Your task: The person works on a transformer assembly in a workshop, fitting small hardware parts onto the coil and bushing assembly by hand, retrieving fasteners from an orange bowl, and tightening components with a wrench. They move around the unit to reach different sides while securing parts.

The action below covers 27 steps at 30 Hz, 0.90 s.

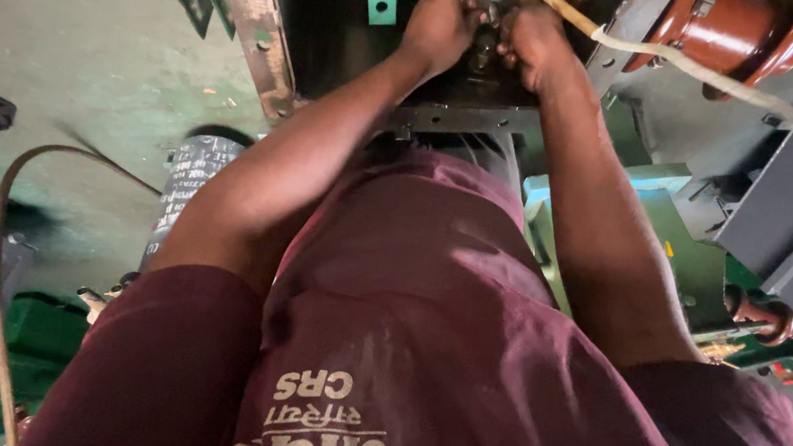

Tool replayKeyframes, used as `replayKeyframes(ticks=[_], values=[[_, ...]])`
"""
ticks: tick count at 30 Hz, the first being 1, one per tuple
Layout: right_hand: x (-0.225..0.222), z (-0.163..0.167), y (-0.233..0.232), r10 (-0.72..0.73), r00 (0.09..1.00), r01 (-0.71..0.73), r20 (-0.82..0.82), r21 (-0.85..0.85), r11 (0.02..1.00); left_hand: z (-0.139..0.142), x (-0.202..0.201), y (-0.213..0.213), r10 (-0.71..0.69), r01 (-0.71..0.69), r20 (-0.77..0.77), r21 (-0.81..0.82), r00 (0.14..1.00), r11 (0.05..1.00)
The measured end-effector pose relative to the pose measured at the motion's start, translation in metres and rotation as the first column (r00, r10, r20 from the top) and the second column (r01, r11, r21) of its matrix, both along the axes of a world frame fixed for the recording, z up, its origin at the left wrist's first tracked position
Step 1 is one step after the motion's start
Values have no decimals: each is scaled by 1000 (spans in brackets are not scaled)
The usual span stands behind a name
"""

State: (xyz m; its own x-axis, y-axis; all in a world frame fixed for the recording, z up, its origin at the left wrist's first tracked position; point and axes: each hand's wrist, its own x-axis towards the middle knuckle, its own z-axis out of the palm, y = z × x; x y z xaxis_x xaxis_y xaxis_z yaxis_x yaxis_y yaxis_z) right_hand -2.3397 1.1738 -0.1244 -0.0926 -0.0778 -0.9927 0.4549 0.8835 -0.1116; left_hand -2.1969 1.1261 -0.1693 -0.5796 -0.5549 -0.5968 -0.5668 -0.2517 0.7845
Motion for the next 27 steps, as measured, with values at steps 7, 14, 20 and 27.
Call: replayKeyframes(ticks=[7,14,20,27], values=[[-5,15,-4,-98,995,98,-2,31,995,17,2,-7,-83,87,32,-137,996,987],[-3,16,-9,-148,988,148,33,4,989,40,8,-11,-60,61,-75,20,995,998],[0,15,-10,-121,993,121,0,25,992,32,4,-14,-55,81,-303,74,952,994],[1,24,-20,-82,997,82,5,9,997,31,1,-16,30,71,-258,377,966,924]])
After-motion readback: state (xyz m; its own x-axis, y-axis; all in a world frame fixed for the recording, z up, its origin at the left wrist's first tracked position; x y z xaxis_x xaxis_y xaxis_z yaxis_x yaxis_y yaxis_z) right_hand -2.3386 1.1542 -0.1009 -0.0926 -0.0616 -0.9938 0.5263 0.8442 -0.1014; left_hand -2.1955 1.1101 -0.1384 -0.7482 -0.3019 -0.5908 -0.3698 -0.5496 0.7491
